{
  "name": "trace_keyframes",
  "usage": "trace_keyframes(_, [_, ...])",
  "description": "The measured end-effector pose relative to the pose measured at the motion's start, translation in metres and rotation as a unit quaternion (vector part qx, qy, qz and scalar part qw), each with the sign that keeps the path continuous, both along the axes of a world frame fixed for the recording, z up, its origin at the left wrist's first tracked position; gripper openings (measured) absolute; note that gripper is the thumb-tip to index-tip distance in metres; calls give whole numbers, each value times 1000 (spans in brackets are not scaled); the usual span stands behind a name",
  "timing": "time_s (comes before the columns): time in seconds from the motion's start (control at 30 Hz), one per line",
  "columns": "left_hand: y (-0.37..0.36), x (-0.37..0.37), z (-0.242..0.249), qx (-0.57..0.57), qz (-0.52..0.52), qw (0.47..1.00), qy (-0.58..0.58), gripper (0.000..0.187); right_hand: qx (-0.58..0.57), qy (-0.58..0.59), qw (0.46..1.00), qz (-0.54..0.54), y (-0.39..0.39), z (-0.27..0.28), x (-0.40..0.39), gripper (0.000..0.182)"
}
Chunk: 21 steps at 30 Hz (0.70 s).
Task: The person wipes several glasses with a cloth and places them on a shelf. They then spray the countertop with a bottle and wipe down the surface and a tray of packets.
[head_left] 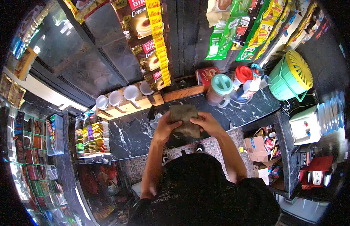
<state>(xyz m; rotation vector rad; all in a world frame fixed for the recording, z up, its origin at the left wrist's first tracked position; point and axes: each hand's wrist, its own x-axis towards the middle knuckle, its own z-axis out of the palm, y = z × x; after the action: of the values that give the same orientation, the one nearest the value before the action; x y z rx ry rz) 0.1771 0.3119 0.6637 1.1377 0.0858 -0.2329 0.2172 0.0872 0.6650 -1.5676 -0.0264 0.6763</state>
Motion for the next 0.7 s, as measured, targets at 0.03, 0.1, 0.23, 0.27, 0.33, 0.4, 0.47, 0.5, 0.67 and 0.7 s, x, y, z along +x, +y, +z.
trace_keyframes(0.03, [1, -2, 24, 49, 20, 995, -82, 47, -7, -40, 999, 31, -3, 39, -6, 28])
trace_keyframes(0.1, [5, -17, 77, 45, 18, 986, -161, 42, -14, -73, 995, 63, -6, 94, -18, 25])
trace_keyframes(0.23, [15, -6, 118, 42, -77, 953, -290, 32, 154, -217, 954, 135, -12, 114, -8, 24])
trace_keyframes(0.27, [21, 1, 109, 73, -113, 944, -300, 40, 149, -210, 957, 131, -11, 113, -4, 24])
trace_keyframes(0.33, [29, 7, 97, 103, -154, 941, -282, 58, 114, -259, 948, 149, -8, 109, 5, 30])
trace_keyframes(0.4, [38, 11, 89, 118, -182, 935, -279, 57, 108, -266, 943, 169, -13, 112, 8, 31])
trace_keyframes(0.47, [38, 10, 91, 132, -211, 930, -272, 55, 102, -269, 939, 187, -14, 120, 5, 32])
trace_keyframes(0.5, [38, 7, 94, 158, -193, 921, -300, 54, 90, -253, 947, 178, -14, 124, 4, 38])
trace_keyframes(0.67, [26, -13, 136, 176, -95, 930, -310, 56, 77, -406, 892, 182, -13, 132, 7, 45])
trace_keyframes(0.7, [30, -11, 135, 176, -93, 930, -309, 56, 68, -403, 896, 176, -13, 137, 6, 46])
